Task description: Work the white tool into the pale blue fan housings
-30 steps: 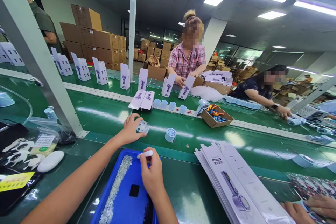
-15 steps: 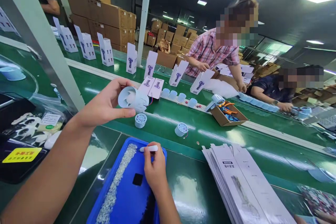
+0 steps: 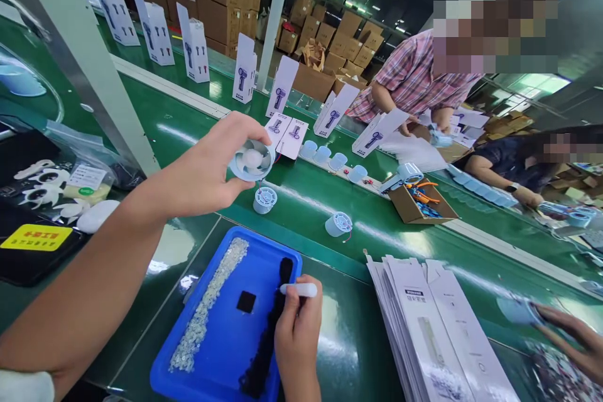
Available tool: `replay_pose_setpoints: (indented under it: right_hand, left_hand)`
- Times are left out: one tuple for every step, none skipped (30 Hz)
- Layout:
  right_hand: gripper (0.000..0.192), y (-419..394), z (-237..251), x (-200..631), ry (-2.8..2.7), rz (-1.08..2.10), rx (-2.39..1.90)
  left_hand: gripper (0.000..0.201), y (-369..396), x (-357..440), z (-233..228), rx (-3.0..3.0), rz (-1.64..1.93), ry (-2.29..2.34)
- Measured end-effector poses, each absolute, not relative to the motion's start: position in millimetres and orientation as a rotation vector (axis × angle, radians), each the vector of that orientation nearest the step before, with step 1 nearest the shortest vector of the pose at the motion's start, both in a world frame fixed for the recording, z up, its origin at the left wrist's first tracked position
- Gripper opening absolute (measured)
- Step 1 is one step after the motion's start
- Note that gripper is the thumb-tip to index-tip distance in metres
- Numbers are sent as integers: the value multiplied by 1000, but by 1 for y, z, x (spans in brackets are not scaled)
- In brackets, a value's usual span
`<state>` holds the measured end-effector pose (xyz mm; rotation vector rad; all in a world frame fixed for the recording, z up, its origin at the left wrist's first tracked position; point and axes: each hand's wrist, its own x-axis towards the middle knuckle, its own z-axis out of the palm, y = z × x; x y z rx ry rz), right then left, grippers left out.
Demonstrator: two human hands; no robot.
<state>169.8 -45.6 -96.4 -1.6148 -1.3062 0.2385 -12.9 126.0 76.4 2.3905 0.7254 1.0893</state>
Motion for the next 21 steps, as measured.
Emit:
replay_pose_setpoints:
  right_hand:
    - [13,-48,-98,168,-1299,231,-1617]
    - [13,-50,-99,167,-1298,228,-1621]
    - [13,-51,-100,166,-1303,224,-1623]
    - [12,-51,-101,165,-1314,216,-1621]
    - [11,-51,-101,164,-1328,204,-1618]
    - [10,-51,-101,163,-1343,188,-1616]
    - [9,-50,-101,163,-1356,167,-1616]
    - [9,-50,-100,163,-1369,146,-1616]
    - [8,-49,-99,163,-1388,126,-1613]
    - [8,-49,-97,163,-1418,118,-1607]
    - [9,-49,-94,163,-1457,124,-1597]
    - [9,-49,-91,162,-1499,147,-1587]
    - [9,-49,-87,161,-1537,182,-1575]
    - [10,-49,-83,159,-1560,217,-1558]
    - [11,-49,-79,155,-1563,244,-1540]
    - [11,-50,-76,151,-1557,270,-1517]
    - [11,-51,-73,147,-1558,301,-1490]
    - [11,-52,-70,142,-1568,349,-1465]
    - [11,-53,-68,137,-1585,411,-1445]
    - [11,-53,-65,131,-1594,472,-1435]
    - [11,-54,-62,127,-1577,506,-1430]
  left_hand:
    - [41,125,-13,77,2394,1091,728]
    - [39,125,-12,77,2389,1092,729]
    - [39,124,-12,78,2378,1095,732]
    - [38,123,-11,78,2364,1104,736]
    - [37,122,-11,79,2350,1117,740]
    - [37,121,-11,80,2335,1131,744]
    - [38,120,-12,80,2319,1144,744]
    - [40,120,-12,81,2297,1159,740]
    - [42,119,-12,82,2270,1175,734]
    - [45,118,-12,82,2235,1192,728]
    - [47,118,-11,82,2187,1207,724]
    - [49,118,-10,82,2125,1222,716]
    - [50,119,-8,82,2051,1234,702]
    - [50,120,-5,80,1965,1243,682]
    - [49,121,-1,78,1871,1247,657]
    - [46,123,4,74,1776,1247,629]
    - [41,126,9,70,1684,1243,606]
    - [35,129,15,65,1597,1235,592]
    - [28,131,21,60,1517,1222,586]
    - [22,133,27,55,1444,1208,591]
    - [18,135,33,51,1379,1197,606]
